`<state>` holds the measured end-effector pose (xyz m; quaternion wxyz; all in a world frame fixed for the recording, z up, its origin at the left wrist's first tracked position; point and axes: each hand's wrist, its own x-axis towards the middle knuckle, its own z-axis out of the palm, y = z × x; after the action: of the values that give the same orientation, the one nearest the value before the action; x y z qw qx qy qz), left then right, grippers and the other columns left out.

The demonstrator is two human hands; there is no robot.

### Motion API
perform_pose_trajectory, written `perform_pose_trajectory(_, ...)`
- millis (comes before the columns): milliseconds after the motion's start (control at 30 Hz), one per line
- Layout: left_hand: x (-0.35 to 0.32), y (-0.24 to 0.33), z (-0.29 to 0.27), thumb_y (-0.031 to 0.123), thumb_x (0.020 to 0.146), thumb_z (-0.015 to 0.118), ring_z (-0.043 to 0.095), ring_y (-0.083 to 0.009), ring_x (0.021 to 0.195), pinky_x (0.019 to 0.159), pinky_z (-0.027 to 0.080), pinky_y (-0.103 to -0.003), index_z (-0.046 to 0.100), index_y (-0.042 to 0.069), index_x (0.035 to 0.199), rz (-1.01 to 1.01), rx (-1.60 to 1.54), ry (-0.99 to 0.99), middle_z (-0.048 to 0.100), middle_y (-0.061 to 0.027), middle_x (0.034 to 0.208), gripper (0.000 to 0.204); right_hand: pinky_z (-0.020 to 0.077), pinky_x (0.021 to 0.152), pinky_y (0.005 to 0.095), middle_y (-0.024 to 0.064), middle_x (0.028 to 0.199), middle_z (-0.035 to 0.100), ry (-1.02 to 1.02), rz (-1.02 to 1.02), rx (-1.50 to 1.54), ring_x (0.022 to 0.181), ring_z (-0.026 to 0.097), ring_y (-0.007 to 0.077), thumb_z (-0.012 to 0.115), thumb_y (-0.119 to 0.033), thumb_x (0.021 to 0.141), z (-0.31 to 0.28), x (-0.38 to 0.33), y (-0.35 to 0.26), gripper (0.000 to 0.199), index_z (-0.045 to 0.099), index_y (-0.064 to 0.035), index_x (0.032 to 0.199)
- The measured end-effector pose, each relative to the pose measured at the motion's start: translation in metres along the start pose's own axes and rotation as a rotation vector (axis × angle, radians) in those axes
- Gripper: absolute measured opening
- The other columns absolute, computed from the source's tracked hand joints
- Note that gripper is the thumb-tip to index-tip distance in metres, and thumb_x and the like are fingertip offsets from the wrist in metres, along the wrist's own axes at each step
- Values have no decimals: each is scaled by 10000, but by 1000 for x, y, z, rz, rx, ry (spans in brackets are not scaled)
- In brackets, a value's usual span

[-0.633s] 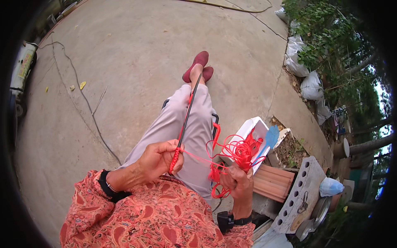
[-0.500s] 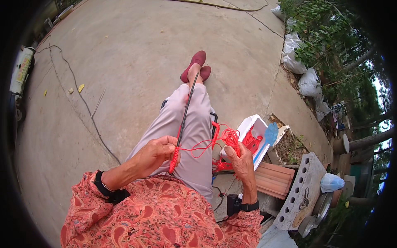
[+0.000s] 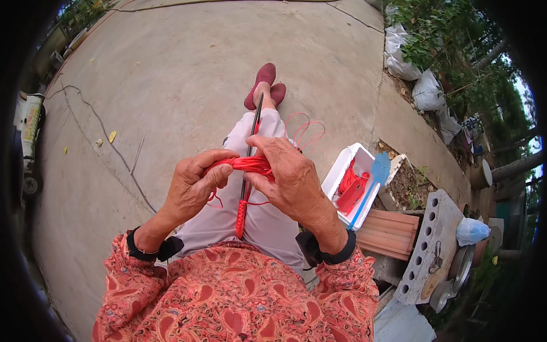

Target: Winding and bundling long strands of red plastic rope around a specialized tool.

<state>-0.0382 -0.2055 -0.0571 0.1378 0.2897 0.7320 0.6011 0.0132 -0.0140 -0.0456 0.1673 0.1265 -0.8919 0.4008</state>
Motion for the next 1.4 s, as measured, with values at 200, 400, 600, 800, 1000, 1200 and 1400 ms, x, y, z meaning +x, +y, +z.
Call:
perform_pose_trajectory(200, -29, -45, 4, 178, 925, 601, 564, -69, 625, 524, 428, -198, 608, -15, 1096, -340, -351, 117, 607, -18, 700, 258, 481, 704, 314, 76, 829, 624, 112, 276, 208, 785, 609, 212, 686, 15, 753, 17, -56, 15, 185, 639, -22, 928)
perform_pose_trajectory(400, -36, -53, 30, 132, 889, 636, 552, -79, 536, 492, 450, -200, 601, -11, 984, -575, -691, -31, 618, -34, 719, 174, 470, 695, 317, 87, 837, 600, 162, 45, 318, 785, 595, 237, 681, 41, 740, 55, -71, 29, 257, 646, -38, 982)
perform_pose_trajectory(600, -40, -49, 31, 53, 892, 597, 544, -83, 504, 432, 452, -224, 586, -23, 936, -633, -693, 6, 613, -53, 688, 89, 451, 673, 353, 82, 811, 515, 70, -62, 158, 770, 542, 256, 670, -29, 737, 68, -82, 38, 288, 638, -71, 1020)
perform_pose_trajectory(800, -37, -40, 39, 75, 898, 605, 559, -78, 557, 507, 460, -206, 605, -24, 958, -647, -627, -34, 627, -41, 733, 116, 455, 652, 357, 73, 827, 510, 112, -124, -109, 779, 536, 264, 710, -100, 698, 52, -78, 38, 267, 627, -97, 952)
perform_pose_trajectory(1000, -38, -28, 50, 163, 900, 605, 595, -100, 798, 739, 483, -261, 602, -34, 1010, -397, -442, -69, 651, -52, 862, 225, 488, 706, 301, 34, 979, 545, 207, 400, 294, 859, 569, 143, 716, -161, 810, 13, -130, 57, 269, 647, -43, 1042)
perform_pose_trajectory(1200, -41, -26, 50, 279, 920, 562, 604, -229, 741, 773, 473, -351, 545, -18, 1043, -520, -937, -252, 624, -143, 781, 322, 448, 910, 362, 13, 732, 539, 761, 301, 1451, 798, 554, 178, 480, -343, 974, -47, -126, 42, 262, 547, -90, 959)
perform_pose_trajectory(1400, -44, -30, 37, 264, 934, 549, 564, -229, 694, 753, 443, -355, 540, -6, 1022, -501, -1037, -217, 595, -118, 706, 285, 255, 361, 202, -66, 543, 269, 1227, 386, 1179, 399, 239, 40, 398, -307, 1016, -152, -251, 47, 264, 508, -88, 916)
